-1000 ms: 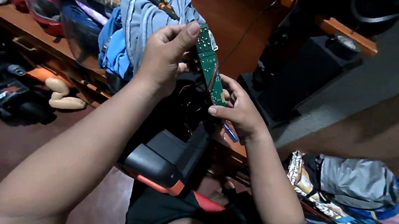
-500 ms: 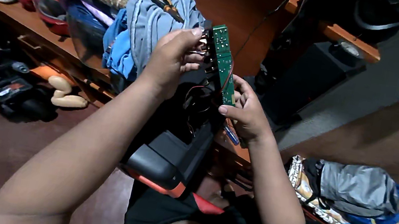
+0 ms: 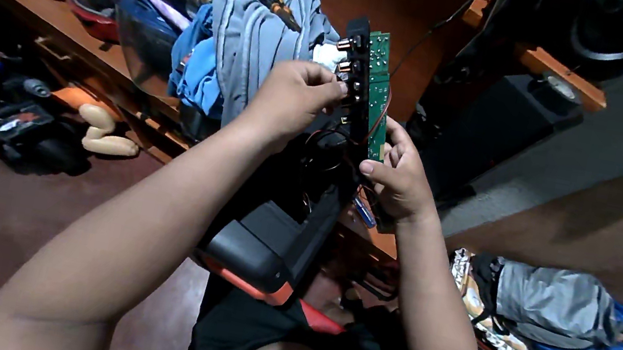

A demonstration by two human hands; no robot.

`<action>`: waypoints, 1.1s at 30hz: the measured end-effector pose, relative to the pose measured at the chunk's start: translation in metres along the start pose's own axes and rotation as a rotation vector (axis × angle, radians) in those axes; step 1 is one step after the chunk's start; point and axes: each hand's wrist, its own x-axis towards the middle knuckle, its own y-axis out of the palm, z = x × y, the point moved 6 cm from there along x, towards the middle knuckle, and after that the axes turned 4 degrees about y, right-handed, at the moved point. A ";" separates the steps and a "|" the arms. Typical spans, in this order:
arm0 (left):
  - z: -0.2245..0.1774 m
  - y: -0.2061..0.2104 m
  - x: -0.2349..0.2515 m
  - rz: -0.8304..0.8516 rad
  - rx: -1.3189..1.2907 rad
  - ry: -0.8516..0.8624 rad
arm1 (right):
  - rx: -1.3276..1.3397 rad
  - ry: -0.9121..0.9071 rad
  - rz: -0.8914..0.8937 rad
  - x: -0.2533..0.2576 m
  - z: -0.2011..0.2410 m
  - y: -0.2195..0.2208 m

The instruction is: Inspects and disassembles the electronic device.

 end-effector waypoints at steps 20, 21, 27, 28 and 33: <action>0.001 -0.004 0.001 -0.023 0.034 0.047 | -0.002 0.005 -0.018 0.000 0.001 0.003; 0.001 -0.005 0.001 -0.026 0.035 0.046 | -0.001 0.003 -0.018 0.000 0.000 0.003; -0.002 -0.005 0.000 -0.033 0.047 0.026 | -0.017 0.006 -0.045 0.002 -0.003 0.005; -0.002 -0.005 0.000 -0.033 0.042 0.031 | -0.013 0.003 -0.046 0.003 -0.003 0.006; -0.003 -0.006 0.001 -0.037 0.036 0.037 | -0.017 -0.014 -0.071 0.004 -0.003 0.010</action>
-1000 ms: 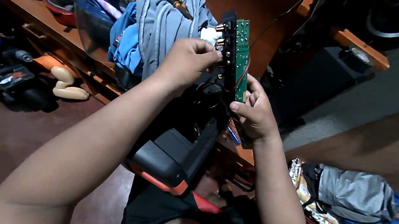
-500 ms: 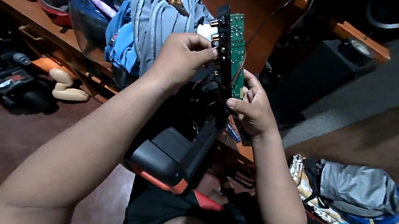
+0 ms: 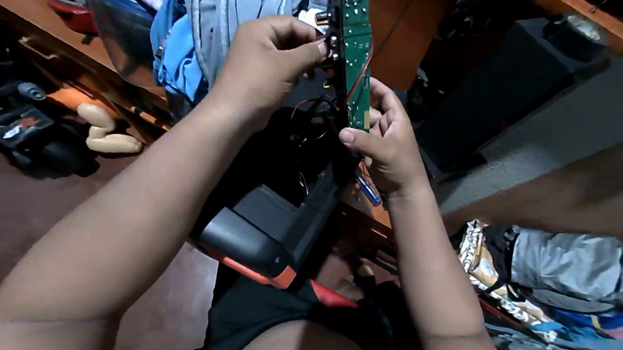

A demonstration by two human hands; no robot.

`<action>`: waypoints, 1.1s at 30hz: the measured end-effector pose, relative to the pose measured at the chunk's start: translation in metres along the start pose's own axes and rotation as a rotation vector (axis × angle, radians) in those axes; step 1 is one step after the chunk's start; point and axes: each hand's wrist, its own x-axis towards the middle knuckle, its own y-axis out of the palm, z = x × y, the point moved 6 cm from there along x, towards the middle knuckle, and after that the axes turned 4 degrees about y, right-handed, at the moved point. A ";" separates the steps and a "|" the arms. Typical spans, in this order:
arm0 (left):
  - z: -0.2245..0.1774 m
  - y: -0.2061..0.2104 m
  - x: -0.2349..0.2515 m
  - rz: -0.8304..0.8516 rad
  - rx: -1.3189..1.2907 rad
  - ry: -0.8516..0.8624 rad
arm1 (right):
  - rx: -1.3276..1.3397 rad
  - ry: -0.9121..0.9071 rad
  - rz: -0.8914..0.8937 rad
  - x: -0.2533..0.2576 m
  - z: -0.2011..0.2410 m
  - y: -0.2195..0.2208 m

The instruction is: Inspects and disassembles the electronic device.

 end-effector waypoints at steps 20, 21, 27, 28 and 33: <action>-0.029 -0.005 -0.005 0.279 -0.277 0.128 | -0.570 -0.669 -0.492 -0.009 0.002 0.001; -0.029 -0.005 -0.006 0.299 -0.294 0.078 | -0.617 -0.704 -0.510 -0.009 0.001 0.000; -0.024 -0.005 -0.020 0.387 -0.306 -0.286 | -0.858 -0.929 -0.570 -0.006 -0.008 -0.008; -0.021 -0.008 -0.021 0.388 -0.300 -0.327 | -0.885 -0.969 -0.568 -0.005 -0.010 -0.010; -0.013 -0.015 -0.022 0.469 -0.202 -0.352 | -1.021 -1.097 -0.510 0.002 -0.015 -0.011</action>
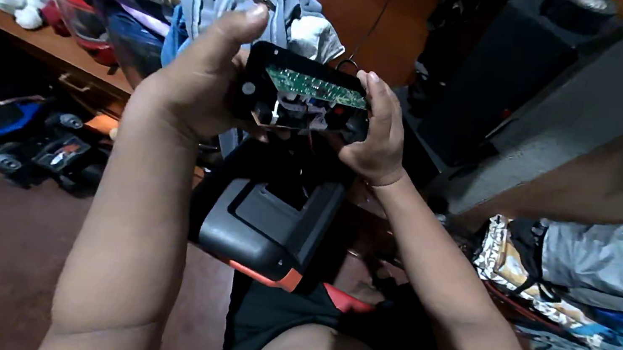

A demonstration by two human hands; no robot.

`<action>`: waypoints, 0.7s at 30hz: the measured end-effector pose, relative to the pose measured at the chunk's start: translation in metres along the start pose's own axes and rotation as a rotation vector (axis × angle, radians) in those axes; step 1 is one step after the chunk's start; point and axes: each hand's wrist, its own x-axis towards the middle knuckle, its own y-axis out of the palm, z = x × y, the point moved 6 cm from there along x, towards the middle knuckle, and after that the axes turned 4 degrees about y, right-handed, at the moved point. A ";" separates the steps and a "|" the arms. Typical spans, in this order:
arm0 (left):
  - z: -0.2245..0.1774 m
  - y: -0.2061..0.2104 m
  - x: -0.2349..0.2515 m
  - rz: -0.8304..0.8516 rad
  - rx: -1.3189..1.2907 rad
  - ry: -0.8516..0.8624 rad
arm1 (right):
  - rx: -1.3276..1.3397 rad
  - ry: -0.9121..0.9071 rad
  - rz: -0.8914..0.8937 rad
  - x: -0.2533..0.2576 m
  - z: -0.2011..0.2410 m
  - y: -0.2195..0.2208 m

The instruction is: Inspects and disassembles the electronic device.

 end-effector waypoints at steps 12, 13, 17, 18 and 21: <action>0.012 -0.002 -0.008 -0.067 0.220 -0.235 | -0.003 -0.116 0.052 -0.004 0.004 0.005; 0.012 -0.001 -0.008 -0.085 0.221 -0.226 | -0.003 -0.118 0.053 -0.005 0.004 0.005; 0.019 -0.002 -0.009 -0.207 0.215 -0.203 | -0.009 -0.131 0.108 -0.006 0.003 0.004; 0.022 -0.004 -0.009 -0.232 0.236 -0.199 | 0.004 -0.134 0.148 -0.005 0.002 0.003; 0.025 -0.004 -0.011 -0.280 0.377 -0.161 | 0.115 -0.119 0.260 0.001 -0.003 -0.004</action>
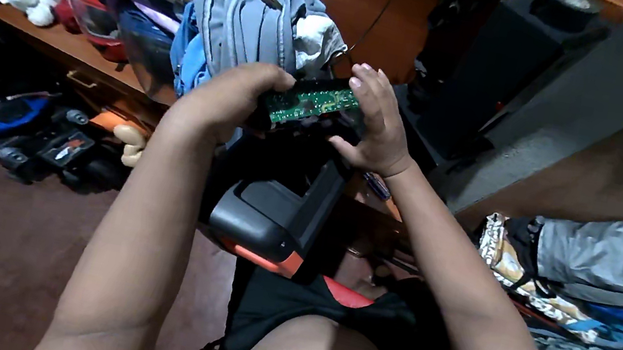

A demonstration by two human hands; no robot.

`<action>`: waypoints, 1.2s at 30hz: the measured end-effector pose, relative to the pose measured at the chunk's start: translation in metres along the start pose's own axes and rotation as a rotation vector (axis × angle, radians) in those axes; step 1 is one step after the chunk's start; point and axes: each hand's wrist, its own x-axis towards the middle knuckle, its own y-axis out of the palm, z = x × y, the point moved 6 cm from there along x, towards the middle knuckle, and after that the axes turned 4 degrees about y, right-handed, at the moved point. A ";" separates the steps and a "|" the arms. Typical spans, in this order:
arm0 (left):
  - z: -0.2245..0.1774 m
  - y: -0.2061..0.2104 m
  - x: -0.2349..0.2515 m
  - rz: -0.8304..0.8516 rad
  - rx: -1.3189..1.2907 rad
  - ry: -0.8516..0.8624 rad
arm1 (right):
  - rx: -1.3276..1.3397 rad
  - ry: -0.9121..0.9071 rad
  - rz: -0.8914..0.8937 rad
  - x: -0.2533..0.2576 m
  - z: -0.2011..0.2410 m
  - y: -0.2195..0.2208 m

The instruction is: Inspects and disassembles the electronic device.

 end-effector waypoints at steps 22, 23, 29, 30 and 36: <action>0.007 0.020 -0.054 -0.377 0.737 0.543 | 0.288 0.599 0.791 0.051 -0.063 0.015; 0.007 0.020 -0.054 -0.381 0.738 0.560 | 0.254 0.578 0.827 0.054 -0.064 0.020; 0.004 0.027 -0.057 -0.372 0.712 0.640 | 0.203 0.372 0.935 0.083 -0.065 0.045; 0.004 0.027 -0.057 -0.371 0.704 0.643 | 0.210 0.335 0.939 0.086 -0.065 0.046; 0.011 0.012 -0.057 -0.438 0.503 0.537 | 0.223 0.295 0.881 0.095 -0.077 0.026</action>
